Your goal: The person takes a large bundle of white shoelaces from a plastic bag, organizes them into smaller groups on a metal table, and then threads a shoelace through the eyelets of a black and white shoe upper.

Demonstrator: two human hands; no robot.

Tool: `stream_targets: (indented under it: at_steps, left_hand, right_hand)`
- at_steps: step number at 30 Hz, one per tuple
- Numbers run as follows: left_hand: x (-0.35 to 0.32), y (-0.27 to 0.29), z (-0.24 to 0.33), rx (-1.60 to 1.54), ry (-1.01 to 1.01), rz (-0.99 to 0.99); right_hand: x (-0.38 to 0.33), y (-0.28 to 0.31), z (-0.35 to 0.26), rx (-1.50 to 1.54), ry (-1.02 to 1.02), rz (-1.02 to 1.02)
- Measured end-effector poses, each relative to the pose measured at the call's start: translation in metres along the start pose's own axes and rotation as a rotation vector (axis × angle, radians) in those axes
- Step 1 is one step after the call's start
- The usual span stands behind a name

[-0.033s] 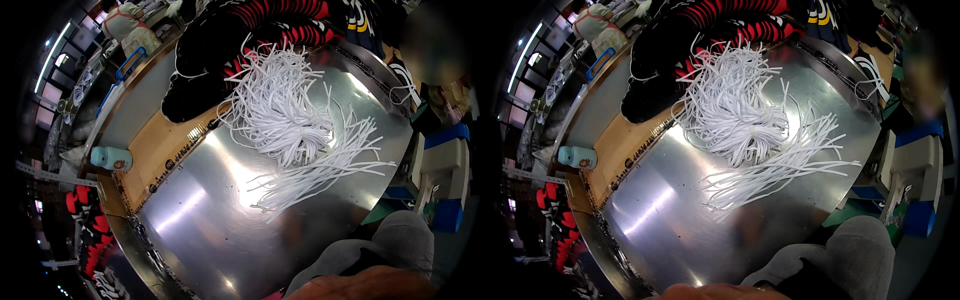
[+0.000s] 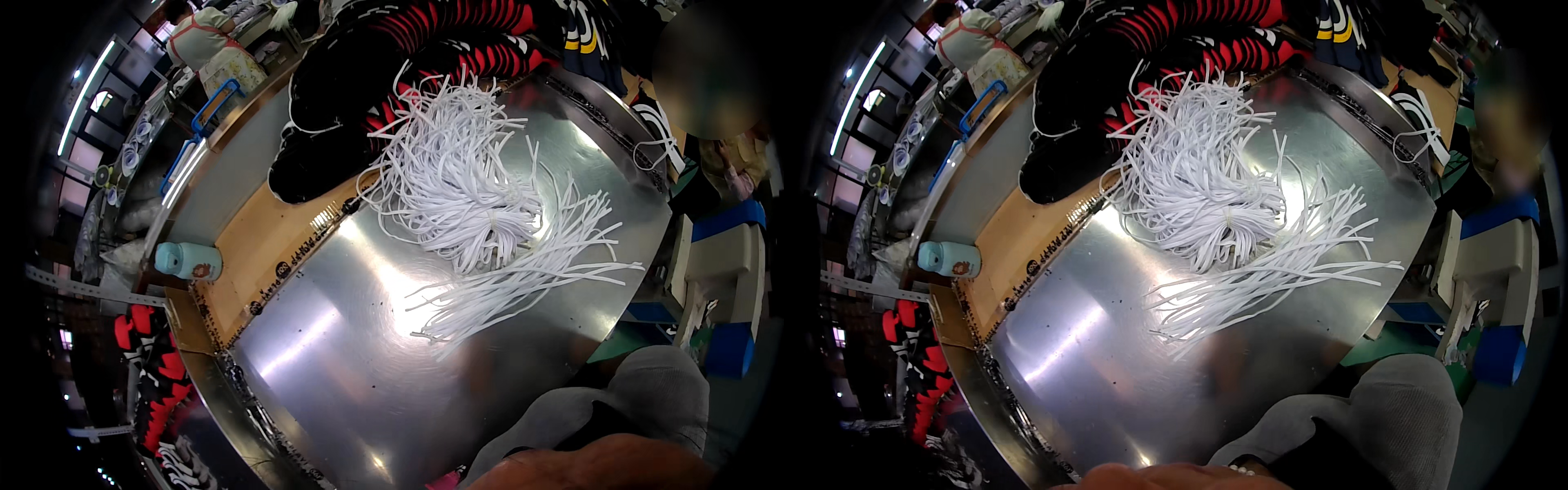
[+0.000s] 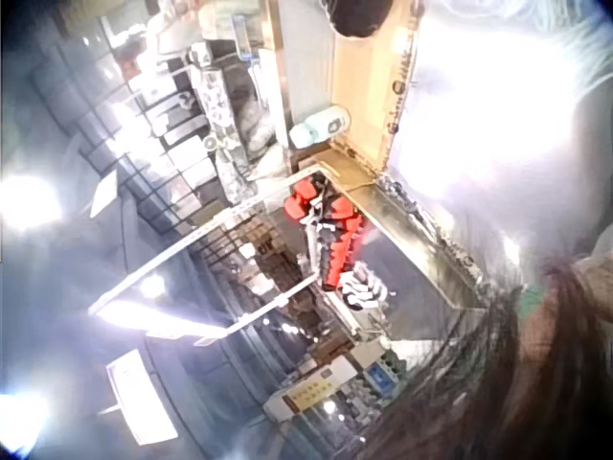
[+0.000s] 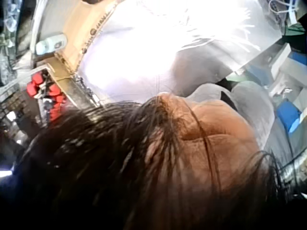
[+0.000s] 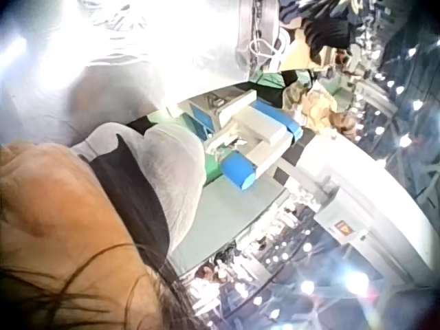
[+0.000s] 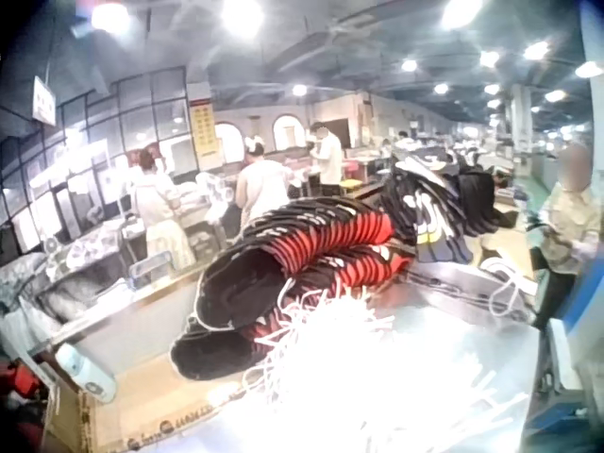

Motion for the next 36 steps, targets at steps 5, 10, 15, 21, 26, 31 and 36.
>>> stream_targets:
  at_steps: [5,10,15,21,26,31,36]
  left_hand:
    - [-0.002,0.030,0.008,0.062,-0.084,0.072]
    - [-0.016,0.045,0.010,0.127,-0.223,0.168]
    - [-0.091,0.092,0.118,0.302,-0.488,-0.177]
    - [-0.222,0.229,0.399,0.207,-0.927,-0.367]
    - [-0.195,0.224,0.634,0.386,-1.681,0.258]
    - [-0.059,0.166,0.726,1.083,-1.553,0.473]
    - [-0.015,0.150,0.750,1.110,-1.437,0.303]
  right_hand:
    - [-0.023,-0.001,0.001,0.047,0.026,0.030]
    - [-0.022,0.020,0.012,0.067,0.045,0.086]
    - [-0.041,0.073,-0.014,-0.442,0.219,0.163]
    - [-0.167,0.057,-0.122,-1.280,0.627,-0.034]
    - [-0.239,0.020,-0.135,-1.218,0.951,-0.332]
    - [-0.295,0.036,-0.153,-0.909,0.940,-0.514]
    - [-0.327,0.069,-0.178,-0.849,0.971,-0.485]
Point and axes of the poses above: each hand's wrist, its own x-axis towards the middle knuckle, its own y-axis out of the back of the hand, z = x × y, the point moved 8 cm from there along x, towards the middle knuckle, and after that the axes turned 4 degrees about z, right-handed, at the moved point
